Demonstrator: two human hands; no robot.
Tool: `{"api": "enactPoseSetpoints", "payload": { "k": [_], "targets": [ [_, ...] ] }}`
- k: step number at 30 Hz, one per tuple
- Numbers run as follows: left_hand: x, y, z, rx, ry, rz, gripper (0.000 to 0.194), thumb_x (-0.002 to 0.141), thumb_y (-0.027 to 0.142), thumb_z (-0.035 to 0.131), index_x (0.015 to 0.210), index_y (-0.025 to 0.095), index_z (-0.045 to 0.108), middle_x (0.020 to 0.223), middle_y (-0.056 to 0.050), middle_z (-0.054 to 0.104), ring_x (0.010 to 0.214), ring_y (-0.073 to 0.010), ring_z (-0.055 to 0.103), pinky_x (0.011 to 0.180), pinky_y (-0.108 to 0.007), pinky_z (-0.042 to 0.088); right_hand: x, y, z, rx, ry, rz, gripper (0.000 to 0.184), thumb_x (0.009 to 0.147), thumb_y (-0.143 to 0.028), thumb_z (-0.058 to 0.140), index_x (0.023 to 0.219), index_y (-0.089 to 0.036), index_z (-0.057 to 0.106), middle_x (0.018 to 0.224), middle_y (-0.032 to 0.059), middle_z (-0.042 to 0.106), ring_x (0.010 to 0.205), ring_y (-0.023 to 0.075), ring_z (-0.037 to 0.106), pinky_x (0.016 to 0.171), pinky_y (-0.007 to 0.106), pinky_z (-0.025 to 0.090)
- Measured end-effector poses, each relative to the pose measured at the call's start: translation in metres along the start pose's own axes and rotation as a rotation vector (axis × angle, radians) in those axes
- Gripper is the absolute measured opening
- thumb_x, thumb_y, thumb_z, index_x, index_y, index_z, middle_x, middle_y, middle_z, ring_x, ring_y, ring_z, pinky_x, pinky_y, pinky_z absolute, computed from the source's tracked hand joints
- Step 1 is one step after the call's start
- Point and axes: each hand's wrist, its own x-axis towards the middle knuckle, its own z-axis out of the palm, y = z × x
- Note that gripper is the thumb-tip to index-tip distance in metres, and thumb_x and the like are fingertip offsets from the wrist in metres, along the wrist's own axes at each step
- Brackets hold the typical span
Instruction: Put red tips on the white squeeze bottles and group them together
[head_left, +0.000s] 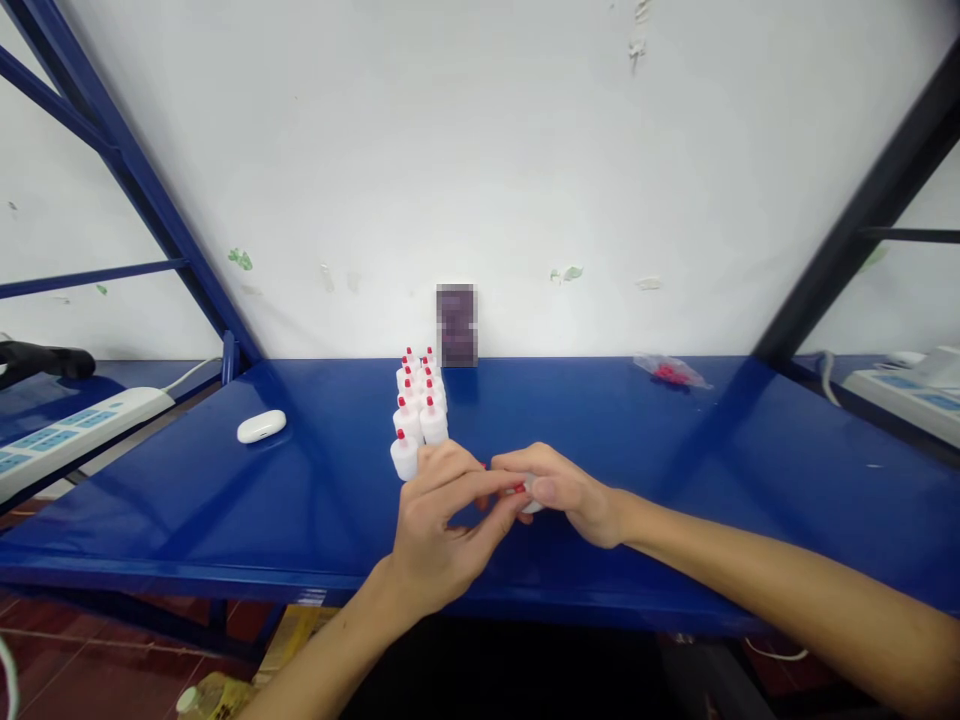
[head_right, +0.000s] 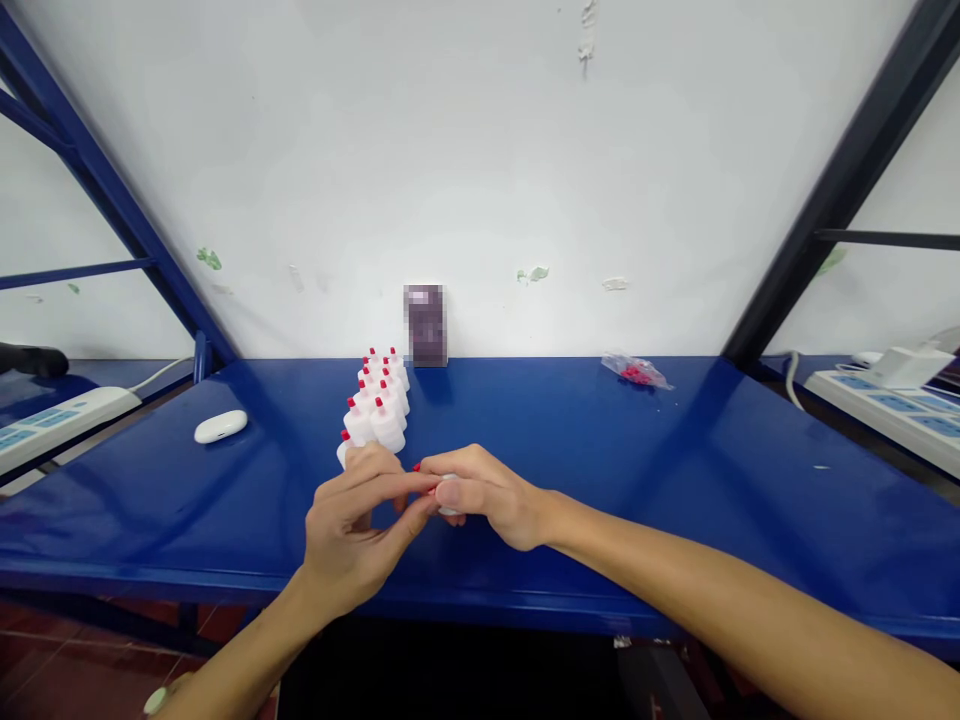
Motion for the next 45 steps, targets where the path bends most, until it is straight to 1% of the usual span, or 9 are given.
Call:
{"api": "enactPoseSetpoints", "payload": {
  "k": [7,12,14,19,24,30,35,41,45],
  "targets": [
    [-0.002,0.002,0.007,-0.184,-0.092,-0.095,0.010,0.087,0.021,0.067,0.083,0.021,0.076,0.055,0.003,0.059,0.052,-0.0100,0.051,0.060,-0.030,0.043,-0.002,-0.003,0.003,-0.179,0.017,-0.085,0.040,0.095,-0.047,0.046,0.074,-0.015,0.060,0.066,-0.0005,0.052,0.060,0.0116,0.046,0.056,0.026,0.036],
    [0.000,-0.001,0.002,-0.196,-0.132,-0.096,0.011,0.089,0.024,0.067,0.088,0.022,0.078,0.059,0.001,0.065,0.054,-0.0093,0.054,0.059,-0.026,0.043,-0.004,0.000,0.004,-0.168,0.045,-0.093,0.043,0.094,-0.052,0.046,0.074,-0.016,0.057,0.063,-0.0024,0.047,0.055,0.0102,0.040,0.052,0.025,0.033],
    [0.005,-0.004,-0.009,-0.197,-0.094,-0.137,0.010,0.087,0.024,0.070,0.090,0.021,0.078,0.061,0.001,0.066,0.054,-0.0088,0.054,0.056,-0.023,0.042,-0.003,0.004,0.002,-0.107,0.089,-0.057,0.044,0.094,-0.056,0.045,0.083,-0.015,0.058,0.064,-0.0017,0.050,0.055,0.0109,0.043,0.052,0.025,0.034],
    [0.021,-0.027,-0.056,-0.042,0.166,-0.429,0.020,0.086,0.035,0.070,0.094,0.018,0.075,0.058,0.004,0.054,0.049,-0.0071,0.042,0.046,-0.019,0.032,0.000,0.014,-0.002,-0.001,0.260,0.049,0.041,0.097,-0.049,0.037,0.092,-0.015,0.060,0.058,-0.0016,0.052,0.052,0.0127,0.048,0.054,0.026,0.038],
    [0.025,-0.055,-0.087,0.147,-0.102,-0.524,0.029,0.086,0.044,0.067,0.097,0.017,0.074,0.056,0.006,0.042,0.051,-0.0083,0.037,0.049,-0.021,0.031,-0.001,0.012,-0.003,-0.074,0.261,0.050,0.034,0.097,-0.042,0.041,0.091,-0.015,0.060,0.060,-0.0011,0.053,0.055,0.0130,0.049,0.055,0.027,0.039],
    [0.024,-0.062,-0.079,0.329,-0.224,-0.470,0.035,0.090,0.047,0.060,0.106,0.019,0.074,0.057,0.005,0.051,0.054,-0.0104,0.045,0.057,-0.024,0.036,-0.003,0.012,-0.004,-0.117,0.238,0.016,0.033,0.097,-0.042,0.042,0.091,-0.015,0.060,0.063,-0.0009,0.054,0.056,0.0126,0.050,0.056,0.027,0.039],
    [0.023,-0.061,-0.082,0.400,-0.194,-0.469,0.038,0.088,0.050,0.062,0.110,0.021,0.072,0.059,0.005,0.058,0.056,-0.0111,0.051,0.060,-0.024,0.040,-0.002,0.014,-0.007,-0.120,0.238,0.008,0.037,0.097,-0.045,0.039,0.089,-0.015,0.060,0.062,-0.0009,0.054,0.055,0.0126,0.049,0.055,0.027,0.038],
    [0.025,-0.060,-0.086,0.435,-0.190,-0.512,0.033,0.085,0.051,0.063,0.093,0.021,0.074,0.051,0.006,0.056,0.049,-0.0106,0.049,0.055,-0.024,0.038,-0.002,0.012,-0.007,-0.154,0.250,0.014,0.036,0.098,-0.043,0.039,0.088,-0.015,0.060,0.062,-0.0012,0.054,0.055,0.0123,0.050,0.055,0.026,0.038],
    [0.025,-0.048,-0.081,0.382,-0.160,-0.533,0.032,0.085,0.050,0.064,0.088,0.020,0.073,0.049,0.006,0.056,0.047,-0.0107,0.051,0.054,-0.024,0.039,-0.002,0.013,-0.006,-0.162,0.259,0.001,0.037,0.099,-0.043,0.039,0.086,-0.016,0.060,0.062,-0.0009,0.054,0.056,0.0132,0.051,0.059,0.028,0.041]
  ]
}}
